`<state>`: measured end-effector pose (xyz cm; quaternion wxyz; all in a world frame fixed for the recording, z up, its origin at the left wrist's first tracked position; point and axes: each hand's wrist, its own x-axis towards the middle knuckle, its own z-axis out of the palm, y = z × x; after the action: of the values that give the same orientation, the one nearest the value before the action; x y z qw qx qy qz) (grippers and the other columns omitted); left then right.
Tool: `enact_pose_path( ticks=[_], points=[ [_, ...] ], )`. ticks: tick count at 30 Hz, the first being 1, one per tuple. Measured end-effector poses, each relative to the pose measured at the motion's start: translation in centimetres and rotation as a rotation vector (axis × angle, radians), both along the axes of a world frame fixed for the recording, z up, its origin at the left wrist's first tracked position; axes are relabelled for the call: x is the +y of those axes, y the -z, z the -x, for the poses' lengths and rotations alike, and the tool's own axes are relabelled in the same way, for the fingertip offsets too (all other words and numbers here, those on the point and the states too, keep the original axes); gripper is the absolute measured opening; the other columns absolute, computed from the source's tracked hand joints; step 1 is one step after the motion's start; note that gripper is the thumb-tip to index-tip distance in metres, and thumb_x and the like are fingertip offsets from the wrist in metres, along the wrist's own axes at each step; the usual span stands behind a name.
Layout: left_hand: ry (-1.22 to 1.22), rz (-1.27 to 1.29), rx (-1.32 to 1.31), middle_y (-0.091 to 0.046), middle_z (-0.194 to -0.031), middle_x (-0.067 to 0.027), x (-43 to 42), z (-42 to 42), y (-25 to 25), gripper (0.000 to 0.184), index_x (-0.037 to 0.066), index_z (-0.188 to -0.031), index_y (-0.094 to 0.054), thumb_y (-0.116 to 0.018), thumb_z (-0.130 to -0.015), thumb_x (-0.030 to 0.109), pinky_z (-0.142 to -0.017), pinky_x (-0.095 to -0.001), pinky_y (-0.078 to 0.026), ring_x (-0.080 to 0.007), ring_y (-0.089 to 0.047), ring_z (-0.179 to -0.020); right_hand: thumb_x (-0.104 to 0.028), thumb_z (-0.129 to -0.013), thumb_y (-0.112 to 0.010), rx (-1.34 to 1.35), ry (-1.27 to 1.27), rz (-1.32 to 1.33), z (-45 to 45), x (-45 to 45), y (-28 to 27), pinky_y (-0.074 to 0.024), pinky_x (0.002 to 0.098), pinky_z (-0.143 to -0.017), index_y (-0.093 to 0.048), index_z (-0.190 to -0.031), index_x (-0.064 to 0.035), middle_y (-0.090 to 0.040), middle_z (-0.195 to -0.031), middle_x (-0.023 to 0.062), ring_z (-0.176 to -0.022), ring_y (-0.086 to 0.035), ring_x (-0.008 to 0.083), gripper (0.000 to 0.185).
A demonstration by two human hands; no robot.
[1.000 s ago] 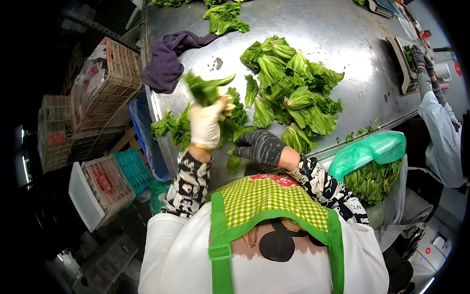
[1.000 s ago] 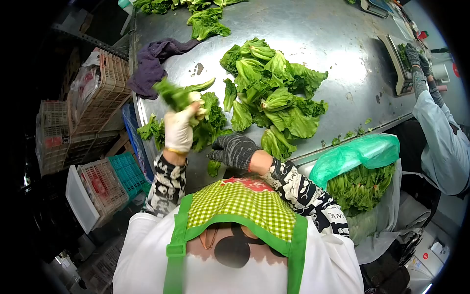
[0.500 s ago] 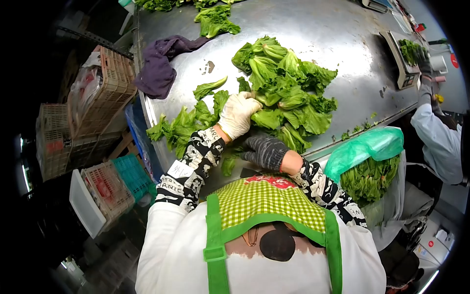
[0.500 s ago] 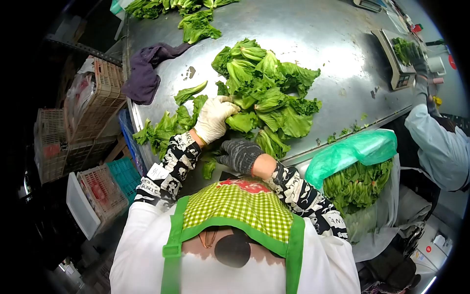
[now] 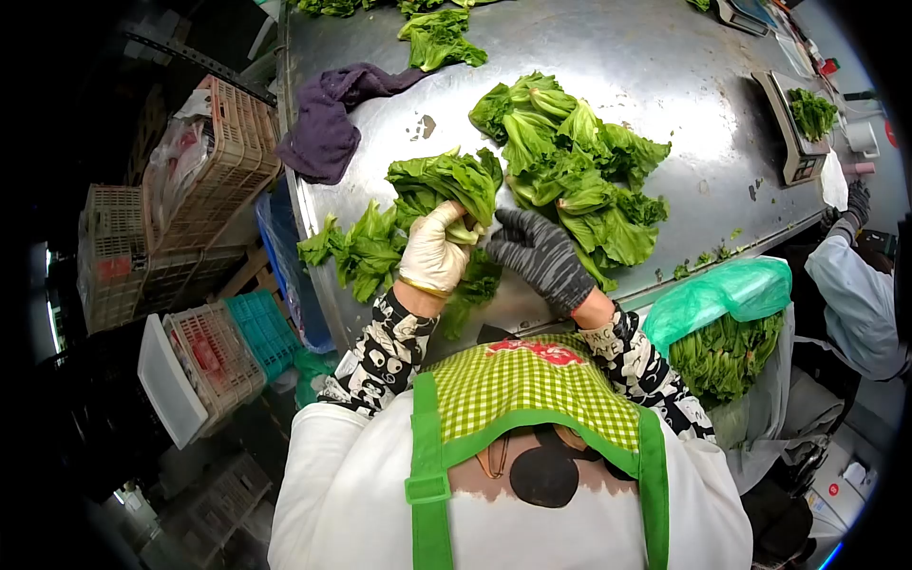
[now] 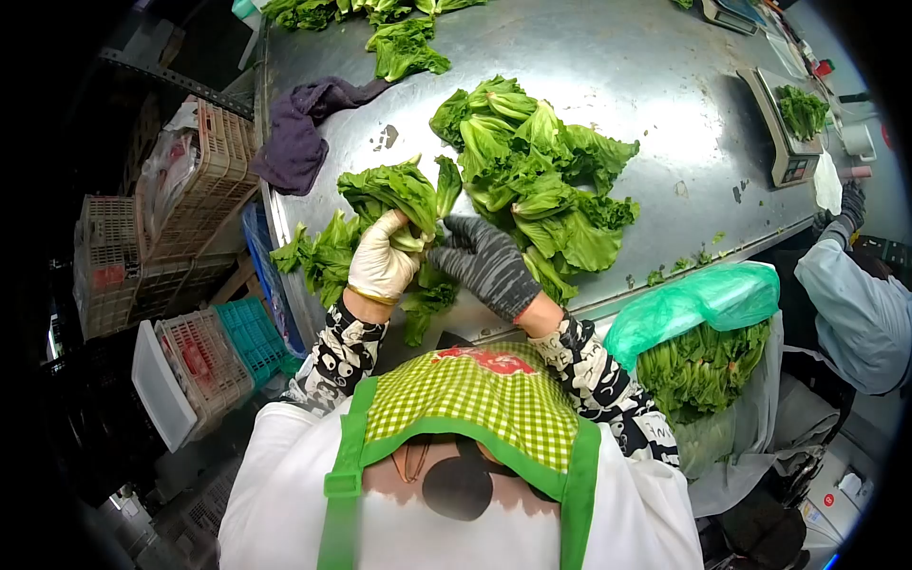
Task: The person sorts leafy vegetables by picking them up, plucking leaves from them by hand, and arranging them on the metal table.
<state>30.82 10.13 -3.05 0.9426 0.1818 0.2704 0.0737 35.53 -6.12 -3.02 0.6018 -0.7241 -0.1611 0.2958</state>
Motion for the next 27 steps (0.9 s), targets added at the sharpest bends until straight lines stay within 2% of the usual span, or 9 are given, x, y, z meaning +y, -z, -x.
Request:
enact_pose_path(
  ticks=[1, 2, 5, 6, 9, 12, 21, 24, 27],
  points=[
    [-0.01, -0.011, 0.014, -0.067, -0.093, -0.0154, -0.3, 0.1, -0.5, 0.013, -0.008, -0.096, -0.064, -0.058, -0.087, -0.002, -0.067, -0.0331, -0.054, -0.0235, -0.065, -0.08, -0.025, -0.081, -0.074, 0.066, 0.084, -0.096, -0.2, 0.4, -0.5, -0.0525, 0.033, -0.079, -0.061, -0.116, 0.0043, -0.069, -0.099, 0.0173, -0.088, -0.066, 0.021, 0.047],
    [0.037, -0.053, -0.01, -0.065, -0.104, -0.013, -0.1, 0.6, -0.1, 0.017, -0.007, -0.104, -0.06, -0.058, -0.087, -0.004, -0.08, -0.0356, -0.054, -0.0232, -0.064, -0.093, -0.024, -0.081, -0.076, 0.103, 0.13, -0.177, -0.3, 0.9, -0.5, -0.0522, 0.0301, -0.078, -0.062, -0.114, 0.0058, -0.069, -0.096, 0.0145, -0.086, -0.064, 0.0165, 0.046],
    [0.047, -0.177, -0.018, -0.067, -0.094, -0.0118, -0.4, 1.1, 1.2, 0.011, -0.007, -0.096, -0.063, -0.06, -0.086, -0.004, -0.072, -0.0334, -0.055, -0.0212, -0.065, -0.083, -0.012, -0.086, -0.069, 0.051, 0.033, -0.026, -0.8, 1.0, -3.0, -0.051, 0.0267, -0.079, -0.061, -0.113, 0.0049, -0.067, -0.101, 0.0119, -0.088, -0.062, 0.0142, 0.033],
    [0.03, -0.223, 0.028, -0.067, -0.086, -0.0109, -0.7, 1.2, 0.4, 0.006, -0.005, -0.09, -0.065, -0.063, -0.084, -0.004, -0.065, -0.0316, -0.055, -0.0192, -0.065, -0.074, -0.013, -0.087, -0.069, 0.031, 0.088, -0.03, -0.6, 1.3, -2.2, -0.0505, 0.0256, -0.075, -0.062, -0.112, 0.0047, -0.067, -0.1, 0.0109, -0.085, -0.062, 0.0132, 0.031],
    [0.019, -0.319, 0.061, -0.067, -0.084, -0.0104, -0.9, 1.4, -0.3, 0.006, -0.005, -0.089, -0.066, -0.065, -0.084, -0.003, -0.065, -0.0311, -0.054, -0.0183, -0.064, -0.073, -0.013, -0.087, -0.068, 0.215, 0.148, -0.114, -0.2, 1.3, -1.8, -0.0518, 0.0261, -0.072, -0.061, -0.112, 0.0048, -0.068, -0.098, 0.0103, -0.082, -0.063, 0.0126, 0.031],
    [-0.019, -0.246, 0.076, -0.066, -0.084, -0.0099, -1.2, 1.2, -0.7, 0.006, -0.005, -0.089, -0.066, -0.066, -0.084, -0.001, -0.065, -0.0317, -0.054, -0.0182, -0.063, -0.071, -0.015, -0.087, -0.07, 0.371, 0.341, -0.235, 0.2, 2.0, -1.7, -0.0522, 0.0274, -0.072, -0.062, -0.109, 0.0092, -0.068, -0.092, 0.0136, -0.08, -0.062, 0.013, 0.034],
    [0.118, -0.1, -0.039, -0.066, -0.091, -0.0044, 0.0, 2.1, -0.7, 0.009, 0.002, -0.091, -0.065, -0.068, -0.084, -0.001, -0.07, -0.0295, -0.052, -0.015, -0.063, -0.081, -0.012, -0.087, -0.067, 0.011, 0.138, -0.092, -0.3, 1.3, -2.2, -0.0499, 0.0282, -0.066, -0.067, -0.098, 0.0043, -0.067, -0.084, 0.01, -0.073, -0.062, 0.0127, 0.019],
    [0.067, -0.144, 0.036, -0.066, -0.091, -0.0046, -0.3, 1.9, -0.6, 0.012, 0.003, -0.093, -0.065, -0.069, -0.083, -0.001, -0.073, -0.0293, -0.052, -0.0162, -0.064, -0.082, -0.013, -0.089, -0.065, -0.469, 0.056, -0.007, 0.1, 1.7, -1.5, -0.0486, 0.0287, -0.063, -0.066, -0.093, 0.0043, -0.066, -0.078, 0.0084, -0.067, -0.06, 0.0134, 0.018],
    [-0.119, 0.059, 0.028, -0.066, -0.094, -0.0057, -1.1, 1.8, -0.3, 0.016, 0.002, -0.098, -0.063, -0.069, -0.083, -0.001, -0.078, -0.0297, -0.053, -0.0182, -0.064, -0.086, -0.011, -0.091, -0.062, -0.436, 0.171, 0.024, 0.5, 2.7, -1.0, -0.0473, 0.028, -0.064, -0.063, -0.093, 0.0012, -0.062, -0.073, 0.0065, -0.067, -0.059, 0.0126, 0.013]
  ],
)
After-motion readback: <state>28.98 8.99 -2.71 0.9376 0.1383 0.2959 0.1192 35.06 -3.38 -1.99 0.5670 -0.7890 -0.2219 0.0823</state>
